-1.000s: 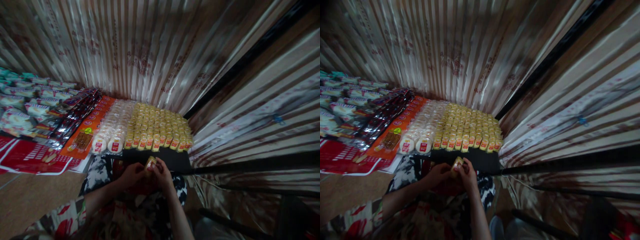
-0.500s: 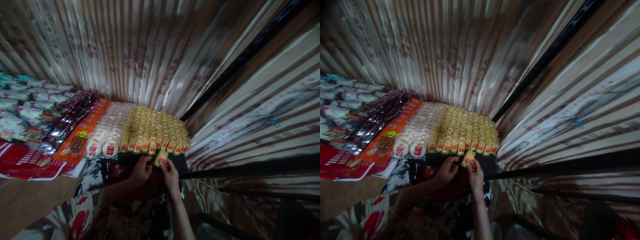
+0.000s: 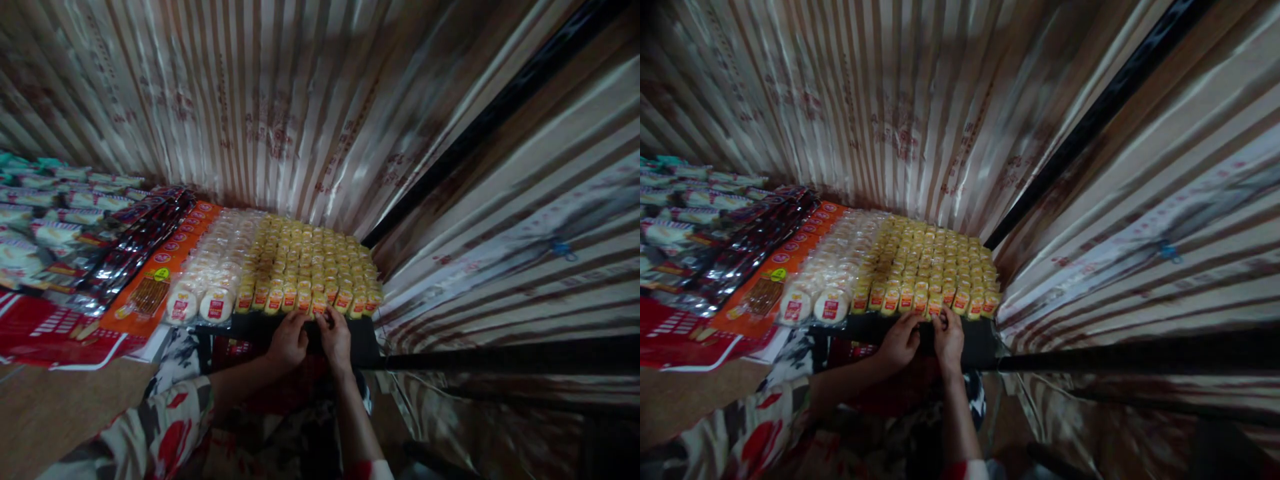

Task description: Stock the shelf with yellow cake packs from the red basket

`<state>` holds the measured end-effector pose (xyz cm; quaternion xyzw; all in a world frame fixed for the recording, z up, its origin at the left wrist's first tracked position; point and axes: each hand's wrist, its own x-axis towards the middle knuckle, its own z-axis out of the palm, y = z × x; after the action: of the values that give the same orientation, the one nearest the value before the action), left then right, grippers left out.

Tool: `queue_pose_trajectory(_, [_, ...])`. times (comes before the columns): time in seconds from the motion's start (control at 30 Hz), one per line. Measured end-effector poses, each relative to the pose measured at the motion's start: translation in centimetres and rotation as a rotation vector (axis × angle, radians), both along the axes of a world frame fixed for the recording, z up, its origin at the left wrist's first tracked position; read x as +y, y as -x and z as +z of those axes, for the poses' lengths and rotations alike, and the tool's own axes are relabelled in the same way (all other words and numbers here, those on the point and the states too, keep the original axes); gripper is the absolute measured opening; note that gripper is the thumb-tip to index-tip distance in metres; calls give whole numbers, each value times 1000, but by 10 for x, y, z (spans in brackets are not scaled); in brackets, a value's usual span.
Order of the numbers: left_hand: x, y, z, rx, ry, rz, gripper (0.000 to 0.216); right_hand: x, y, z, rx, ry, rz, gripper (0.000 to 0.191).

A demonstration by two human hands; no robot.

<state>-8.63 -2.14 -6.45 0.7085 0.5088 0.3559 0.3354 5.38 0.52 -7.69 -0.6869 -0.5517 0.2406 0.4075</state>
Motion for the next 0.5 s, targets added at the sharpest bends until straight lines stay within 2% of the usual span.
queue_pose_trajectory(0.13, [4,1,-8,23,-27,36,44,0,6,0,58,-21,-50,45])
queue_pose_trajectory(0.27, [7,2,-8,49,-13,56,47,-5,14,3,-70,-112,-138,32])
queue_pose_trajectory(0.5, [13,4,-11,54,-19,71,47,-5,21,-1,-192,-150,-91,27])
